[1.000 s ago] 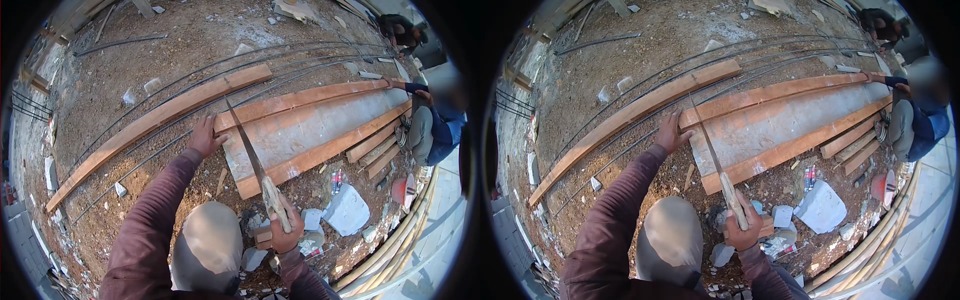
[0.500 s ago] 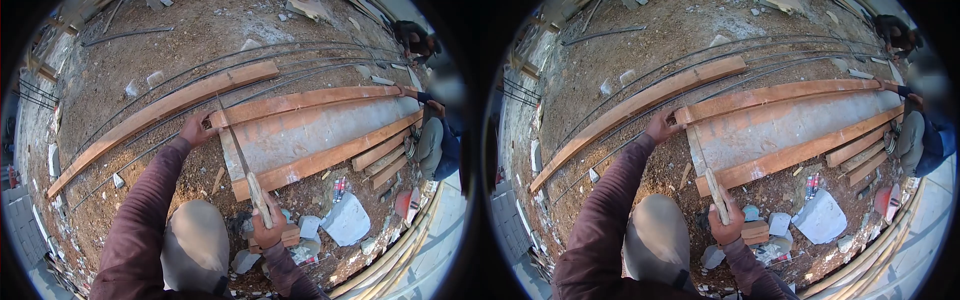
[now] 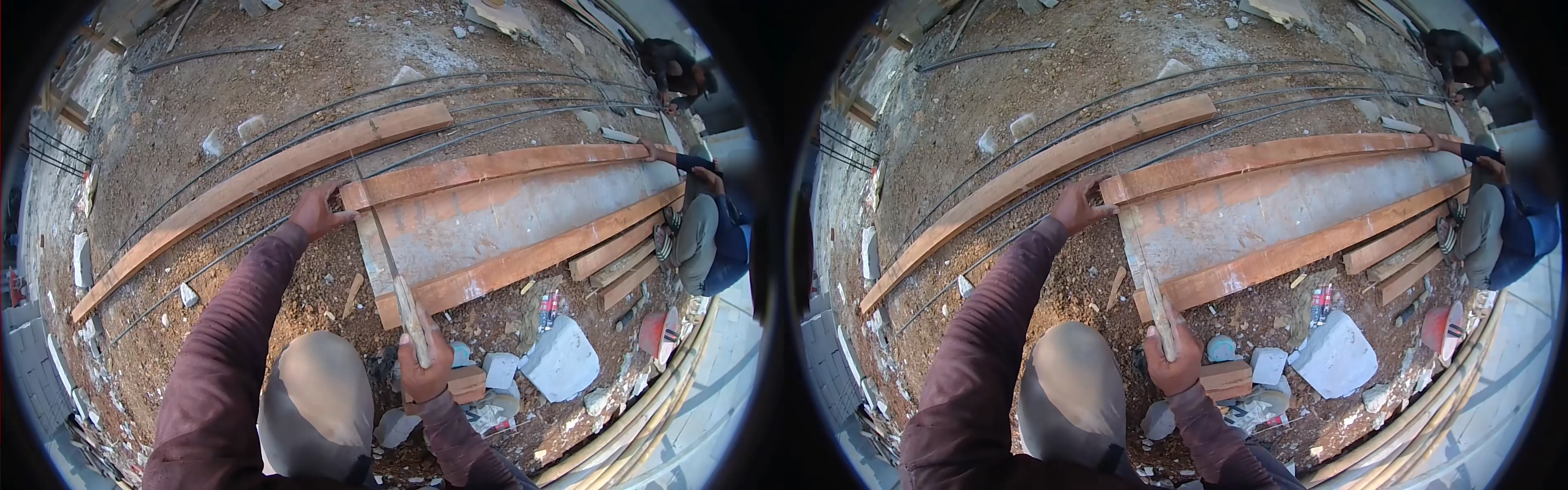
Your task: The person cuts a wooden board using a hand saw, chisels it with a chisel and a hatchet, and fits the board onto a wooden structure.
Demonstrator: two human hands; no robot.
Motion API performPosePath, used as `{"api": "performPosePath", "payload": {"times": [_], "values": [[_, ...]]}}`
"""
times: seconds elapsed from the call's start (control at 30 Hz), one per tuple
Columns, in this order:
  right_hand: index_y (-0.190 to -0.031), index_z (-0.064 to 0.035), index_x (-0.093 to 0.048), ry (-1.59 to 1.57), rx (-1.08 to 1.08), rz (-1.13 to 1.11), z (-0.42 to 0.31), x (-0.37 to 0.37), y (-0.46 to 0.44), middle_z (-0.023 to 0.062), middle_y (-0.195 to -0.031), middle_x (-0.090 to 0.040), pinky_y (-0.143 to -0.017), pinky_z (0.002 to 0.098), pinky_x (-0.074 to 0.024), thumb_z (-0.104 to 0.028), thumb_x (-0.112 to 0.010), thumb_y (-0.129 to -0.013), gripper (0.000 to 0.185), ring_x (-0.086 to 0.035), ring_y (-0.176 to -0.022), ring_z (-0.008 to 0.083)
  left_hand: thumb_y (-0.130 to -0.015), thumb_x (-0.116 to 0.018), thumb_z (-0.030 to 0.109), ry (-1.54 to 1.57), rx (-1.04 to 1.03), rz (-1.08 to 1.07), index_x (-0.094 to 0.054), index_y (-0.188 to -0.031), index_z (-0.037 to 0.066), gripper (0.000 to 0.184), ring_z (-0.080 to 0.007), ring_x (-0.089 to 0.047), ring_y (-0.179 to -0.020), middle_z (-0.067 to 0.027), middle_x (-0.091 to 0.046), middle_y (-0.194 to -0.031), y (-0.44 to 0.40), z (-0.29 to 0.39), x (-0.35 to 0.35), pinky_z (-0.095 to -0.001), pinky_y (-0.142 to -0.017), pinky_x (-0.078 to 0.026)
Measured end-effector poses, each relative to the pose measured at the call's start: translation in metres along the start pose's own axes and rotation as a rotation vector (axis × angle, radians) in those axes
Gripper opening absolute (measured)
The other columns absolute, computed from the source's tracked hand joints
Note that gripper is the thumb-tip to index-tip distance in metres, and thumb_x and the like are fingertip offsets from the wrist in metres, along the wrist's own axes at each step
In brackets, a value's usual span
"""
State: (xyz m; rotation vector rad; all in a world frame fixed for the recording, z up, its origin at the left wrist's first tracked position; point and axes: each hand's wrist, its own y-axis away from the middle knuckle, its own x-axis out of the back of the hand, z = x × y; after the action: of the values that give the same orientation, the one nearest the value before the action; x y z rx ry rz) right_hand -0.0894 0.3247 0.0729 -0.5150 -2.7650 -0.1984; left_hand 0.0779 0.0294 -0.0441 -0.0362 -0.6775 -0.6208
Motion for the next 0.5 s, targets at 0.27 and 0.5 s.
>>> {"api": "performPosePath", "payload": {"times": [0.27, 0.5], "values": [[-0.137, 0.0117, -0.052, -0.010, 0.007, -0.011, -0.003, 0.008, 0.014, 0.0256, -0.123, -0.066, -0.096, 0.0354, -0.0508, -0.006, -0.058, -0.093, 0.048, -0.066, -0.114, 0.0283, -0.073, -0.090, 0.030, -0.103, -0.081, 0.078, -0.054, -0.137, -0.001, 0.079, -0.0333, -0.065, -0.116, -0.0240, -0.064, -0.127, -0.002, -0.011, -0.003, -0.0410, -0.100, -0.051], [-0.136, 0.0121, -0.053, -0.036, 0.005, 0.000, -0.003, 0.006, 0.012, 0.0250, -0.121, -0.067, -0.096, 0.0347, -0.0504, -0.006, -0.057, -0.094, 0.046, -0.066, -0.111, 0.0268, -0.074, -0.090, 0.029, -0.121, -0.001, 0.010, -0.055, -0.135, -0.001, 0.077, -0.0334, -0.065, -0.115, -0.0230, -0.066, -0.124, -0.005, 0.003, 0.012, -0.0402, -0.100, -0.051]]}}
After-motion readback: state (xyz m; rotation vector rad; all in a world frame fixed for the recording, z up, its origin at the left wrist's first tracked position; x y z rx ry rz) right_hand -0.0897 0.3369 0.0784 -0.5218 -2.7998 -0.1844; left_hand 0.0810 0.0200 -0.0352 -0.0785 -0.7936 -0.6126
